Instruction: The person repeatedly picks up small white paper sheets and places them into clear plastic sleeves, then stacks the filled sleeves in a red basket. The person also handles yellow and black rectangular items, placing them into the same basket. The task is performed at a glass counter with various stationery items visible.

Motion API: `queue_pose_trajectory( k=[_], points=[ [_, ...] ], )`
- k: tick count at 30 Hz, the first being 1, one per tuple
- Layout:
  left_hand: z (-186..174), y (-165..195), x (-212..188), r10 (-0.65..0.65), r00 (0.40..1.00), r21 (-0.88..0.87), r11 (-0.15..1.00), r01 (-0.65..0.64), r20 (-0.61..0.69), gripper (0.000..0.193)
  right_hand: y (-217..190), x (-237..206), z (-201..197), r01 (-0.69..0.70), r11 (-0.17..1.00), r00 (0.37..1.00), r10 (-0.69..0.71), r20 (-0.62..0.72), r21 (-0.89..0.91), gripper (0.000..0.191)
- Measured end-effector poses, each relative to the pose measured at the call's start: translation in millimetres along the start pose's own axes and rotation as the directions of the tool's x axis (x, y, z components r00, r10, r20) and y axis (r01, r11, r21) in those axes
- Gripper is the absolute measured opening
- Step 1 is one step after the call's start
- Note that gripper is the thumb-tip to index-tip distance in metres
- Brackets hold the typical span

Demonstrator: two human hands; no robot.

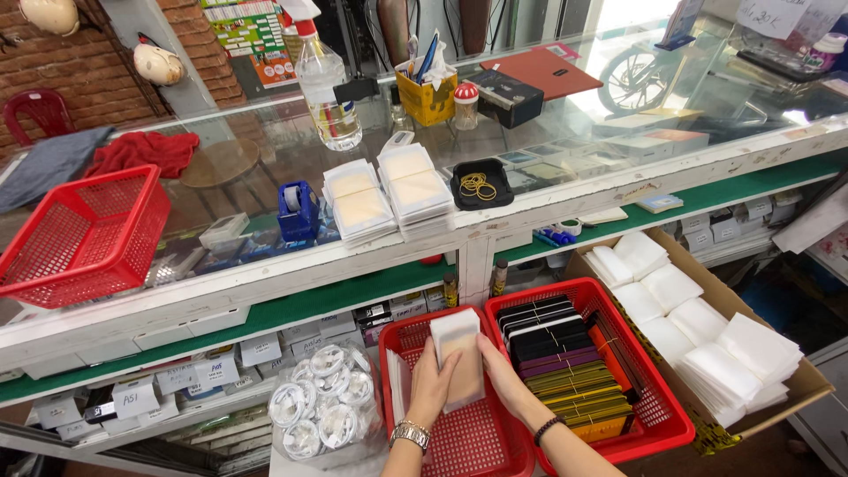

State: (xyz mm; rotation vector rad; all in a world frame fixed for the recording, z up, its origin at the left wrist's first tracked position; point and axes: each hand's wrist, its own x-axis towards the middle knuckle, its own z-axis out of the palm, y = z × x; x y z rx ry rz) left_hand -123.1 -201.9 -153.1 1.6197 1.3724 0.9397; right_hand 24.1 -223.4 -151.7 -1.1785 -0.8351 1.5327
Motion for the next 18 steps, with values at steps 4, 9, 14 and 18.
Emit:
queue_pose_trajectory(
  k=[4, 9, 14, 18],
  points=[
    [-3.6, 19.6, 22.0, -0.160, 0.987, -0.504, 0.854, 0.127, -0.023, 0.052, -7.7, 3.0, -3.9, 0.086, 0.968, 0.995, -0.073, 0.066, -0.236, 0.057],
    [2.3, 32.4, 35.7, -0.401, 0.913, -0.868, 0.425, 0.259, 0.076, 0.050, -22.0, 13.3, -7.2, 0.221, 0.853, 0.975, -0.207, 0.082, -0.473, 0.050],
    [-6.3, 30.1, 41.9, -0.382, 0.847, -0.850, 0.228, 0.475, 0.371, 0.055, -77.4, 32.3, -24.7, 0.280, 0.553, 0.956, -0.237, 0.174, -0.785, 0.039],
    [-6.9, 38.1, 48.6, -0.368, 0.831, -0.868, 0.108, 0.485, 0.418, 0.054, -147.8, 76.4, -24.4, 0.428, 0.159, 0.600, -0.786, 0.148, -0.890, 0.027]
  ],
)
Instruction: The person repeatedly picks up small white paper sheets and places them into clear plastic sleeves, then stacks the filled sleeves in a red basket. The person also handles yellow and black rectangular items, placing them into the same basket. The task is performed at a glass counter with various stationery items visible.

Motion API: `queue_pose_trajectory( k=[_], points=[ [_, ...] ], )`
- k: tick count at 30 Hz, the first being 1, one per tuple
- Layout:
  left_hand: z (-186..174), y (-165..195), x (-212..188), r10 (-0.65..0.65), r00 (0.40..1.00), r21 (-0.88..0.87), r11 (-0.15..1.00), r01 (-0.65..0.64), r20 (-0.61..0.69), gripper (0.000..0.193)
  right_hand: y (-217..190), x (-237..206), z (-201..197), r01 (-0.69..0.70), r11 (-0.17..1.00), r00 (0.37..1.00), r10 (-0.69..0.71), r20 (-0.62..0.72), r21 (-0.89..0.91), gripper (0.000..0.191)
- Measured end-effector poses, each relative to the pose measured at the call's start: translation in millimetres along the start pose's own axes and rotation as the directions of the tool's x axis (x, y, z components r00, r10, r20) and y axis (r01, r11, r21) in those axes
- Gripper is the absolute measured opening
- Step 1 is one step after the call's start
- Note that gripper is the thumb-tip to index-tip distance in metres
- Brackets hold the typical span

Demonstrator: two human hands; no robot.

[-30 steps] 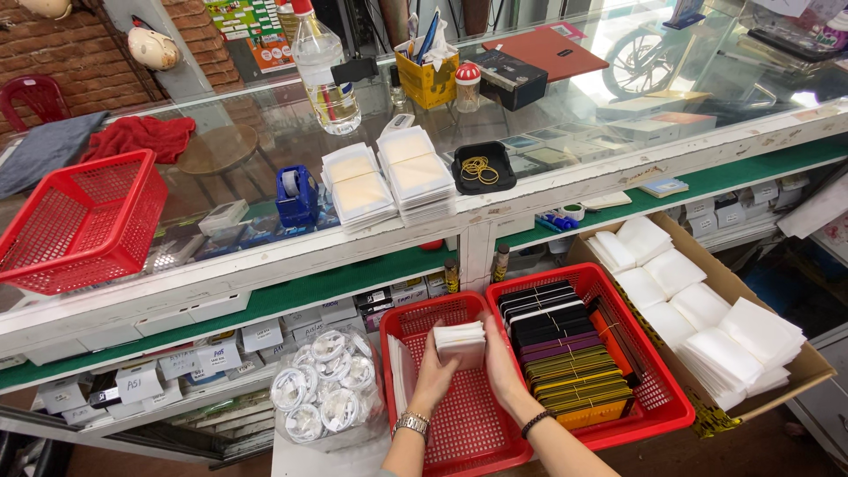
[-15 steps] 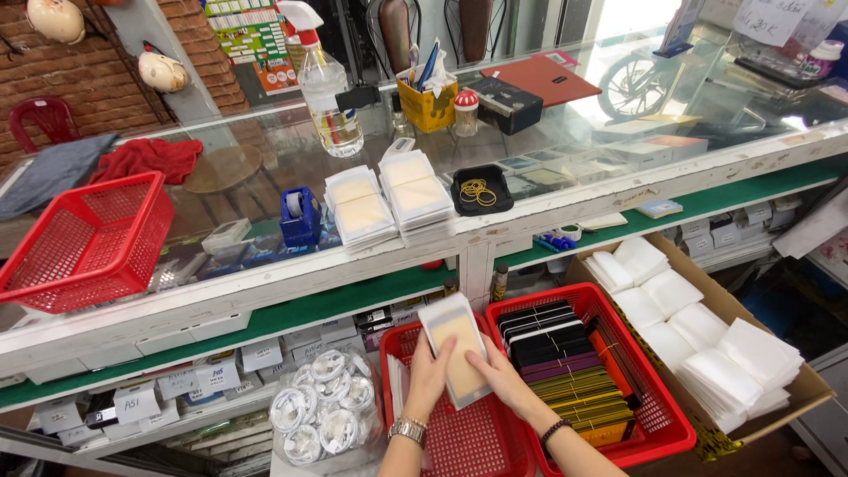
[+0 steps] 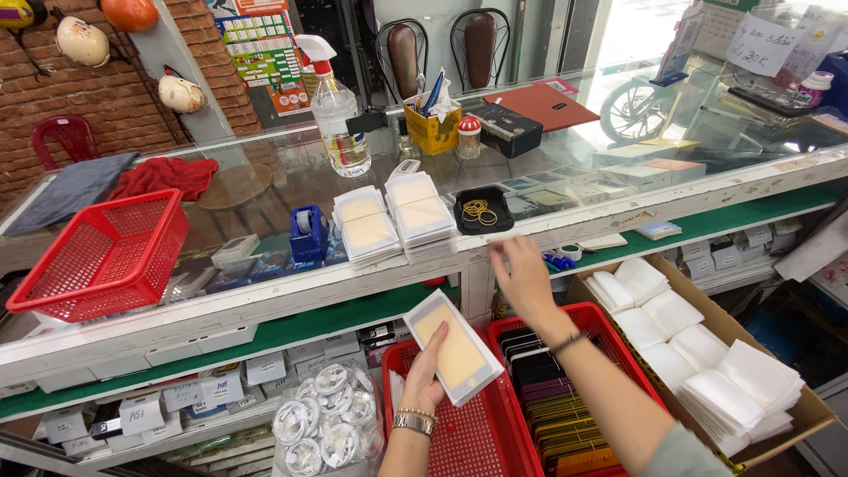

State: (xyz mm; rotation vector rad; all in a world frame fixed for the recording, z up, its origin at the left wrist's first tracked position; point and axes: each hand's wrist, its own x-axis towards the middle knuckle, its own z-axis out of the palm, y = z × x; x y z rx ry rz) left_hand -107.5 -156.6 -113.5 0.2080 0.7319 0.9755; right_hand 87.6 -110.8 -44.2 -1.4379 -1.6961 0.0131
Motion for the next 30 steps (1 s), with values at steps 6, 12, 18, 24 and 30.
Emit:
queue_pose_trajectory(
  k=[6, 12, 18, 24, 30],
  points=[
    [18.6, -0.6, 0.8, -0.012, 0.999, -0.035, 0.999, 0.014, 0.040, 0.054, -17.6, 47.4, 13.3, 0.121, 0.958, 0.990, -0.136, -0.039, -0.261, 0.029],
    [20.6, 0.0, -0.5, -0.004, 0.999, -0.035, 0.999, 0.005, 0.044, 0.058, -20.5, 59.5, 12.0, 0.039, 0.952, 0.997, -0.057, -0.051, -0.302, 0.024],
    [16.0, -6.8, 2.3, -0.002, 0.998, -0.057, 0.998, 0.006, 0.068, 0.062, -11.4, 84.4, -6.3, -0.283, 0.918, 0.952, 0.304, -0.036, 0.277, 0.016],
    [12.9, -13.3, 0.3, 0.009, 0.995, -0.069, 0.998, -0.003, 0.098, 0.062, -3.0, 92.7, -14.2, -0.275, 0.889, 0.947, 0.316, -0.055, 0.367, 0.020],
    [-1.4, -14.6, -16.7, 0.103, 0.957, -0.115, 0.991, -0.074, 0.272, 0.062, -0.9, 19.0, -9.5, -0.251, 0.815, 0.952, 0.112, 0.283, 0.523, 0.017]
  ],
)
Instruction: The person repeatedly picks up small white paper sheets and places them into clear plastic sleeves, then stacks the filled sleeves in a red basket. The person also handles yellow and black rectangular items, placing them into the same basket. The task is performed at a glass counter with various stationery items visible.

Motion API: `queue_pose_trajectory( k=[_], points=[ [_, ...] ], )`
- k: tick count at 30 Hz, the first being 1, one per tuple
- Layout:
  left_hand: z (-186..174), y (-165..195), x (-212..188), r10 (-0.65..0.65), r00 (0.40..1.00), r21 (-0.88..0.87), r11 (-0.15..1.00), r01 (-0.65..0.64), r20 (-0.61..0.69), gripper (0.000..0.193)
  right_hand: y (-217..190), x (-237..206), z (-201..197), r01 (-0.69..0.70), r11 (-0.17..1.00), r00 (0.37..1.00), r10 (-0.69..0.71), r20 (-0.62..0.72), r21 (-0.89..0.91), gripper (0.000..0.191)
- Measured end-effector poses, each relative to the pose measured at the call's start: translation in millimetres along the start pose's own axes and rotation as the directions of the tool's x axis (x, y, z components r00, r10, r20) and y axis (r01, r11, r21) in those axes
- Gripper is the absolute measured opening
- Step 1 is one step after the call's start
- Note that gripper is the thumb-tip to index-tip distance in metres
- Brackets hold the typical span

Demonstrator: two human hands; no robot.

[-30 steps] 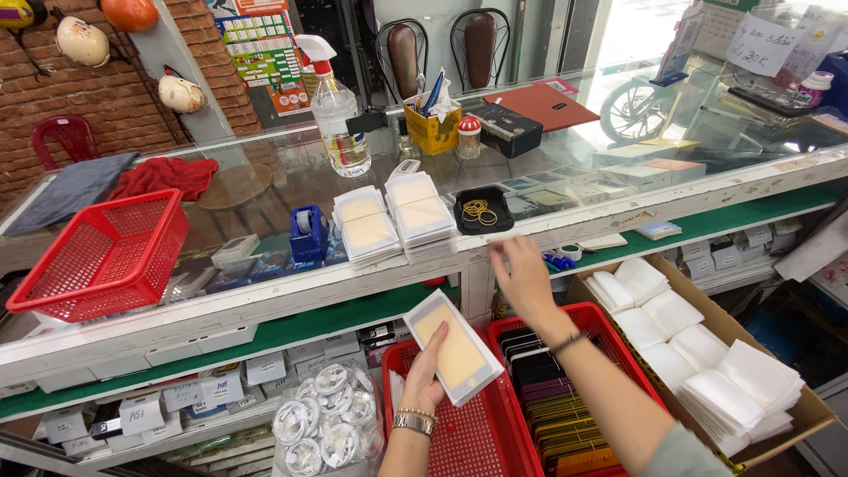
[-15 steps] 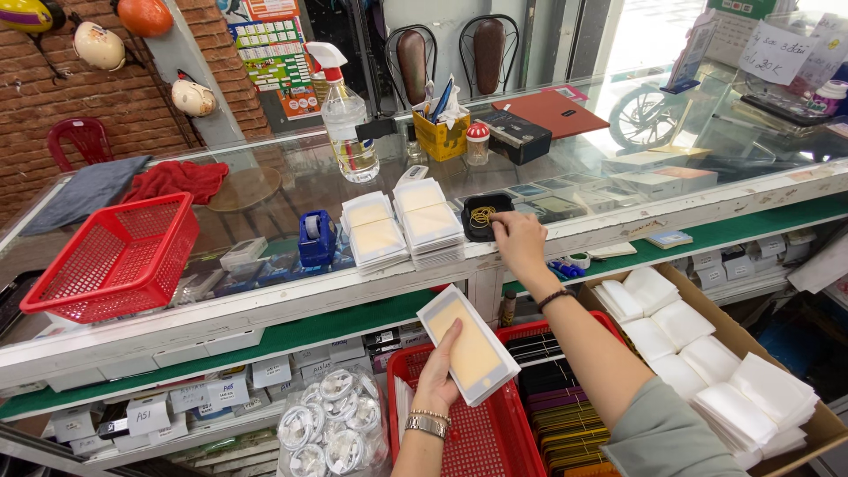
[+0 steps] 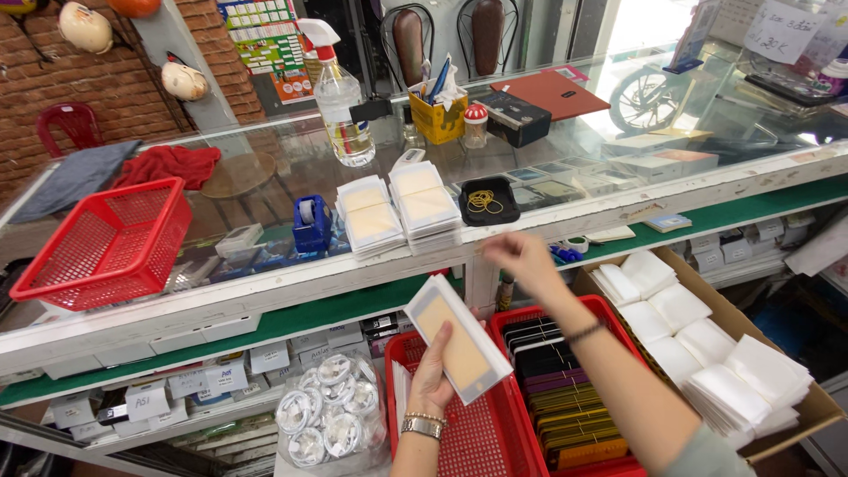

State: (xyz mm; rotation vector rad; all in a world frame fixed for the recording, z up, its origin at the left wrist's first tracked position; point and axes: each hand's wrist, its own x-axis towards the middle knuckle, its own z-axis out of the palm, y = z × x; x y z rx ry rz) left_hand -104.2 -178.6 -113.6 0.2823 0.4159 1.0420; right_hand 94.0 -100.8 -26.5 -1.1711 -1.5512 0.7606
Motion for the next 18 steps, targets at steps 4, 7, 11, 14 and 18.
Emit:
queue_pose_trajectory(
  k=[4, 7, 11, 14, 18],
  points=[
    [-15.5, -6.6, -10.7, -0.021, 0.999, -0.029, 0.999, 0.022, 0.049, 0.060, 15.3, -67.2, 26.4, -0.195, 0.980, 0.952, 0.179, 0.247, 0.040, 0.017],
    [-26.1, -16.4, -12.8, -0.025, 0.999, 0.030, 0.999, 0.026, -0.019, 0.057, 20.2, -88.8, 37.6, -0.281, 0.959, 0.941, 0.282, 0.189, -0.030, 0.017],
    [-33.5, -24.9, -18.7, -0.035, 0.994, 0.074, 0.996, 0.043, -0.099, 0.056, 26.7, -106.3, 42.1, -0.276, 0.935, 0.937, 0.314, 0.155, -0.223, 0.017],
    [-37.5, -26.5, -23.2, -0.060, 0.990, 0.014, 0.998, 0.063, -0.124, 0.057, 39.2, -117.0, 39.6, -0.489, 0.872, 0.835, 0.473, 0.279, -0.015, 0.021],
    [-43.7, -22.7, -29.7, -0.081, 0.996, 0.017, 0.996, 0.082, -0.046, 0.056, 60.3, -129.5, 28.6, -0.662, 0.364, 0.742, 0.441, 0.505, 0.656, 0.023]
  ],
)
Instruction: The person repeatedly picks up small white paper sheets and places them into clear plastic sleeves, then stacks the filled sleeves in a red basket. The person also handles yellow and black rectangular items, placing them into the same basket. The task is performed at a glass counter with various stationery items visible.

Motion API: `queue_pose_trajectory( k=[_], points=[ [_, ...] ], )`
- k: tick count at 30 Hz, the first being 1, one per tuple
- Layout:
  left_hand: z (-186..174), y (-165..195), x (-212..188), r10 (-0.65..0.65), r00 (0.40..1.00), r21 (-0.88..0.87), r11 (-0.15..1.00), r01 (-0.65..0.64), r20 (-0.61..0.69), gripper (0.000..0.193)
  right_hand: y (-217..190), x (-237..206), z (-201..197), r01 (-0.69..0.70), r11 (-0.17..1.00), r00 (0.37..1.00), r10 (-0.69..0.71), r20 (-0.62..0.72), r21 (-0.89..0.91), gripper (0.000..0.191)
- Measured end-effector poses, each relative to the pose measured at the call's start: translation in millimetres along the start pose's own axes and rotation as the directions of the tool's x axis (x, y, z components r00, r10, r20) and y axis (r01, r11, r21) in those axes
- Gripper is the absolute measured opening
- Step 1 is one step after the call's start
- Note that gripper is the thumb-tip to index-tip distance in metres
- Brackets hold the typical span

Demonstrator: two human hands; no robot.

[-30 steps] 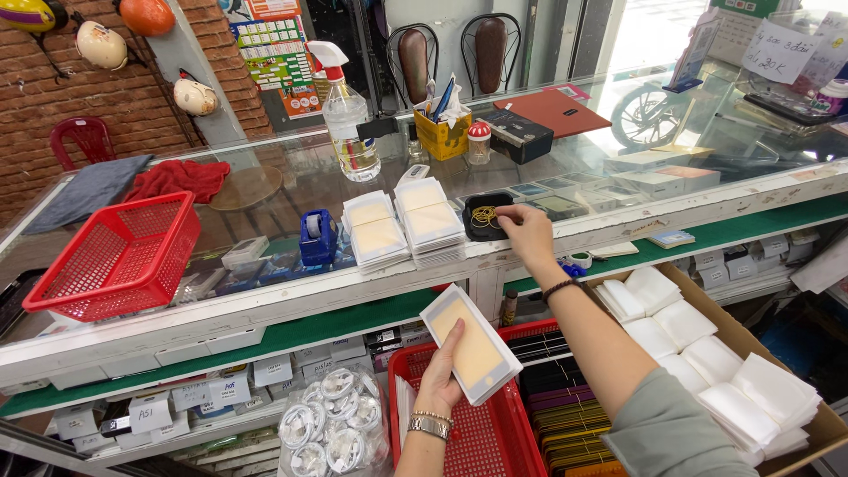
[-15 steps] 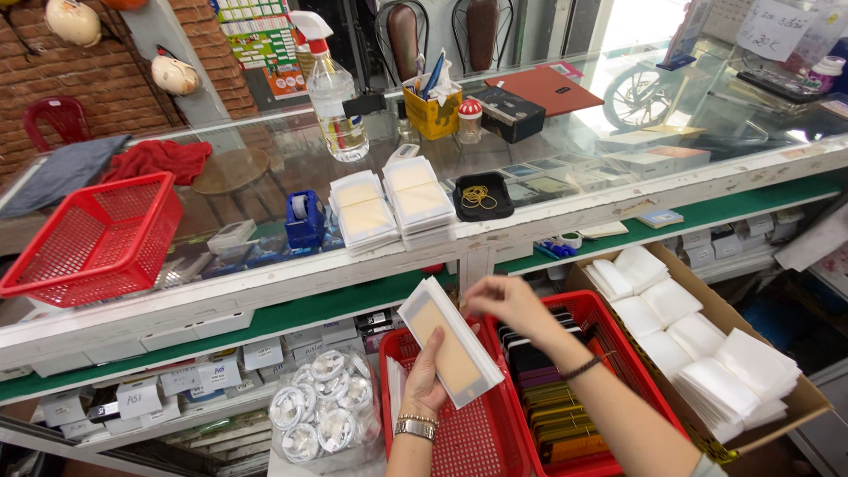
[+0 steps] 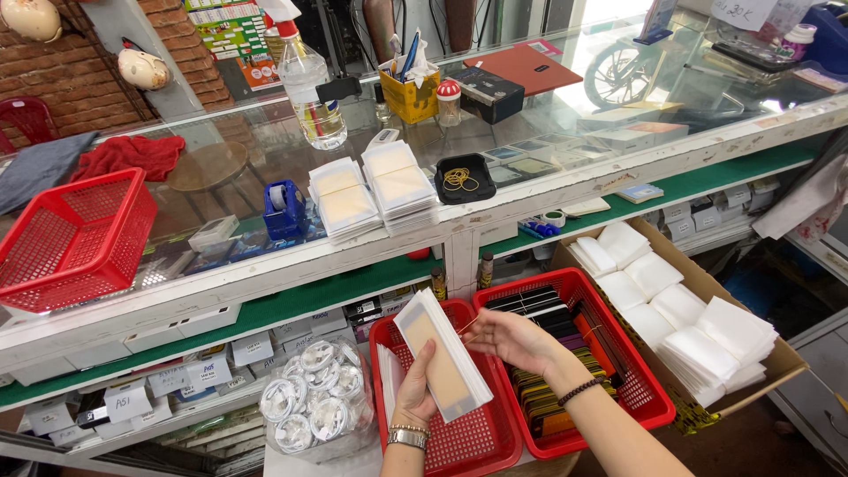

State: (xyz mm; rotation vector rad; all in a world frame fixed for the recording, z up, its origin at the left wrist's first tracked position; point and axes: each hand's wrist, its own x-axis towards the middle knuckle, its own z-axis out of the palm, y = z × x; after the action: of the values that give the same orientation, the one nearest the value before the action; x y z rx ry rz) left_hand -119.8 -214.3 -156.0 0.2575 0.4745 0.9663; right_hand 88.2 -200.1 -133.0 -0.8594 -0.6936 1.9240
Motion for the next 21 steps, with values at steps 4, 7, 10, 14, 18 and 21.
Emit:
queue_pose_trajectory(
  k=[4, 7, 10, 14, 18, 21],
  points=[
    [0.5, 9.8, -6.5, -0.030, 0.999, 0.251, 0.967, 0.037, -0.031, 0.055, -6.6, -9.0, -14.8, 0.059, 0.899, 0.965, -0.162, 0.206, 0.434, 0.051],
    [9.3, 22.3, -14.2, -0.095, 0.993, 0.489, 0.864, 0.118, -0.072, 0.060, -27.5, -18.0, -14.2, 0.057, 0.975, 0.997, -0.068, 0.044, 0.216, 0.078],
    [18.9, 26.2, -20.7, -0.166, 0.986, 0.761, 0.639, 0.109, -0.001, 0.067, -46.8, -23.1, 4.8, -0.125, 0.990, 0.989, 0.119, -0.087, -0.067, 0.092],
    [19.0, 15.5, -13.5, -0.287, 0.947, 0.920, 0.392, -0.023, 0.146, 0.069, -39.8, -21.6, 45.1, -0.223, 0.860, 0.974, 0.212, -0.077, -0.459, 0.080],
    [10.2, 7.0, 1.0, -0.272, 0.940, 0.969, 0.188, -0.158, 0.206, 0.047, -1.1, -22.0, 60.0, 0.057, 0.609, 0.967, 0.164, 0.195, -0.791, 0.057],
    [3.9, 15.9, -1.2, -0.154, 0.981, 0.775, 0.604, 0.185, -0.114, 0.055, 8.8, -21.1, 33.2, 0.153, 0.566, 0.968, 0.080, 0.239, -0.810, 0.039]
  ],
)
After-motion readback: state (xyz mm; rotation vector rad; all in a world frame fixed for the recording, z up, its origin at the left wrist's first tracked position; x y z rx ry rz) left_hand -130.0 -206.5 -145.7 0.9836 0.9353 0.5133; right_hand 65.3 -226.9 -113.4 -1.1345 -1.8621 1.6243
